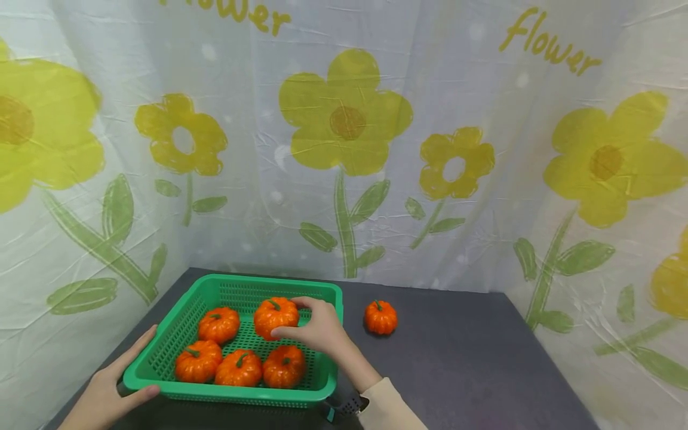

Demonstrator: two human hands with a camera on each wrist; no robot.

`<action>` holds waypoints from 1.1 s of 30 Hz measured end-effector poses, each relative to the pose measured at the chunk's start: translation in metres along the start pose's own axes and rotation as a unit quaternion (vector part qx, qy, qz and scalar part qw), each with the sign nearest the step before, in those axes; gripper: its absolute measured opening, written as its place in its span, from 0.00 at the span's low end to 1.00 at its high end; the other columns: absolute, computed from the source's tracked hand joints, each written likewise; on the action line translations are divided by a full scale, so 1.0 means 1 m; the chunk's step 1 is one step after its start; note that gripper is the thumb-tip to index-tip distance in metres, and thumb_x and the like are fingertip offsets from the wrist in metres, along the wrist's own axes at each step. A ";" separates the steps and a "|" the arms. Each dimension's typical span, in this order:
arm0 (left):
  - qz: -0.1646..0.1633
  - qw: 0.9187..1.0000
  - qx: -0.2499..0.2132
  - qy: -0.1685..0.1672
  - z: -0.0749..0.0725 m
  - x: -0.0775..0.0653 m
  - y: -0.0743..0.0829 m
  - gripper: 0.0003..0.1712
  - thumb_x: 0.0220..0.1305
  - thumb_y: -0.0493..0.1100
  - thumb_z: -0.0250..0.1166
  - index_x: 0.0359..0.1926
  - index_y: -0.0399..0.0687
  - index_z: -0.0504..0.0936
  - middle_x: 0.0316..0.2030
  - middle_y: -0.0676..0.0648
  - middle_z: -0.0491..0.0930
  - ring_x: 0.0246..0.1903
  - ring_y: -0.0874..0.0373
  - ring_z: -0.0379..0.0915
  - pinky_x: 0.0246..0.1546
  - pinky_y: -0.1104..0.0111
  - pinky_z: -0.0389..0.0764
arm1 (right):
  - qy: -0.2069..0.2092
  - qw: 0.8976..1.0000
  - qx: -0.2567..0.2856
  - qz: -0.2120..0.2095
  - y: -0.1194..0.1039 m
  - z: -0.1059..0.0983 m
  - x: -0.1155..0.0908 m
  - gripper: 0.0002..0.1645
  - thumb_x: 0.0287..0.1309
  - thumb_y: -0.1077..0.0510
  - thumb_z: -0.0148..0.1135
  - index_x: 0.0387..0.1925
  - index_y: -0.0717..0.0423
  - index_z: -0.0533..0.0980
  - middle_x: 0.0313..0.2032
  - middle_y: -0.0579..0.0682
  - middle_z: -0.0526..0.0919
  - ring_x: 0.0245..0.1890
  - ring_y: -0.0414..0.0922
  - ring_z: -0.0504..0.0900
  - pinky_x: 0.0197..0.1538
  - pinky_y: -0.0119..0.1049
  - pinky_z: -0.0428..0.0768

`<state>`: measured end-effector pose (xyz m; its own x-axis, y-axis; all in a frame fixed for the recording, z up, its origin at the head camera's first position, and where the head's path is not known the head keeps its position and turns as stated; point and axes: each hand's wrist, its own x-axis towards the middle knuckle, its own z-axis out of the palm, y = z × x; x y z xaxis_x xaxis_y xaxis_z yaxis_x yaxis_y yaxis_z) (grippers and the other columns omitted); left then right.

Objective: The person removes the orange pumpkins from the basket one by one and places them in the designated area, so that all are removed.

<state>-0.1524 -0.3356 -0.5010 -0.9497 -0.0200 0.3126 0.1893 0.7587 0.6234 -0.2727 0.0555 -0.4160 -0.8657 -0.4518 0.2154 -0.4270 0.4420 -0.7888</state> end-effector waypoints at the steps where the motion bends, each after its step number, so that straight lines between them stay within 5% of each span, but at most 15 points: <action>1: 0.002 1.000 0.004 0.003 0.000 0.000 0.000 0.60 0.64 0.52 0.78 0.86 0.71 0.48 0.77 0.73 0.52 0.64 0.84 0.56 0.53 0.50 0.83 | 0.001 1.000 -0.002 -0.001 0.001 -0.001 -0.001 0.43 0.56 0.38 0.81 0.68 0.54 0.80 0.65 0.53 0.83 0.64 0.55 0.80 0.59 0.55 0.83; 4: -0.001 1.000 0.007 0.000 -0.001 0.001 0.002 0.60 0.64 0.52 0.78 0.86 0.70 0.48 0.79 0.65 0.54 0.66 0.81 0.58 0.52 0.54 0.83 | 0.005 1.000 -0.002 -0.005 0.002 -0.005 -0.006 0.42 0.56 0.39 0.81 0.68 0.53 0.80 0.63 0.54 0.84 0.46 0.53 0.86 0.46 0.48 0.87; 9: -0.018 1.000 -0.008 -0.023 -0.002 0.002 0.007 0.61 0.66 0.53 0.76 0.87 0.67 0.44 0.80 0.36 0.58 0.69 0.30 0.66 0.56 0.32 0.78 | 0.014 1.000 0.012 0.002 0.002 -0.014 -0.017 0.42 0.56 0.40 0.81 0.68 0.52 0.80 0.50 0.53 0.90 0.13 0.43 0.74 0.25 0.39 0.80; 11: -0.022 0.999 -0.011 -0.026 -0.002 0.002 0.007 0.61 0.66 0.53 0.75 0.87 0.65 0.44 0.79 0.32 0.58 0.67 0.22 0.63 0.56 0.29 0.76 | 0.019 1.000 0.013 0.010 0.001 -0.019 -0.022 0.43 0.55 0.40 0.82 0.68 0.51 0.79 0.36 0.49 0.92 0.11 0.40 0.72 0.22 0.36 0.78; 14: -0.025 0.999 -0.011 -0.030 -0.003 0.002 0.007 0.61 0.67 0.53 0.75 0.87 0.64 0.44 0.79 0.31 0.58 0.68 0.22 0.63 0.55 0.29 0.76 | 0.030 0.999 0.012 0.016 0.002 -0.026 -0.029 0.44 0.54 0.39 0.82 0.69 0.49 0.79 0.21 0.41 0.86 0.09 0.39 0.65 0.18 0.34 0.73; 17: -0.028 0.999 -0.011 -0.034 -0.003 0.002 0.007 0.61 0.67 0.53 0.75 0.87 0.64 0.43 0.80 0.31 0.57 0.68 0.21 0.62 0.55 0.29 0.76 | 0.046 0.999 0.007 0.020 0.005 -0.032 -0.037 0.45 0.53 0.39 0.83 0.69 0.49 0.79 0.17 0.47 0.81 0.10 0.38 0.57 0.18 0.31 0.66; 24: -0.037 0.999 -0.004 -0.039 -0.004 0.001 0.006 0.60 0.67 0.55 0.75 0.87 0.63 0.44 0.81 0.38 0.54 0.71 0.28 0.62 0.56 0.30 0.77 | 0.091 0.995 0.015 0.042 0.007 -0.048 -0.057 0.43 0.49 0.43 0.86 0.66 0.48 0.81 0.54 0.49 0.88 0.13 0.37 0.55 0.20 0.29 0.63; 26: -0.036 0.999 -0.005 -0.039 -0.004 0.001 0.005 0.60 0.68 0.55 0.74 0.87 0.63 0.45 0.82 0.42 0.52 0.72 0.30 0.62 0.56 0.30 0.77 | 0.101 0.994 0.024 0.042 0.006 -0.053 -0.063 0.42 0.48 0.45 0.87 0.65 0.48 0.82 0.50 0.48 0.87 0.14 0.37 0.54 0.21 0.29 0.63; 29: -0.035 0.999 -0.005 -0.034 -0.002 0.001 0.003 0.59 0.68 0.55 0.74 0.87 0.66 0.45 0.81 0.55 0.49 0.73 0.38 0.61 0.56 0.32 0.77 | 0.120 0.992 0.025 0.037 0.006 -0.060 -0.070 0.42 0.46 0.46 0.88 0.64 0.47 0.82 0.41 0.47 0.84 0.14 0.36 0.55 0.23 0.28 0.65; 33: -0.023 0.999 -0.011 -0.023 -0.001 0.000 0.002 0.58 0.68 0.54 0.74 0.87 0.67 0.47 0.76 0.74 0.45 0.73 0.72 0.54 0.56 0.32 0.78 | 0.149 0.988 0.031 0.032 0.012 -0.068 -0.077 0.43 0.45 0.50 0.89 0.64 0.50 0.82 0.48 0.49 0.86 0.22 0.36 0.77 0.30 0.28 0.78</action>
<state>-0.1518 -0.3349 -0.4989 -0.9680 -0.0250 0.2499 0.1493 0.7426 0.6528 -0.2294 0.1482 -0.4026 -0.9329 -0.1715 0.3167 -0.3599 0.4101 -0.8380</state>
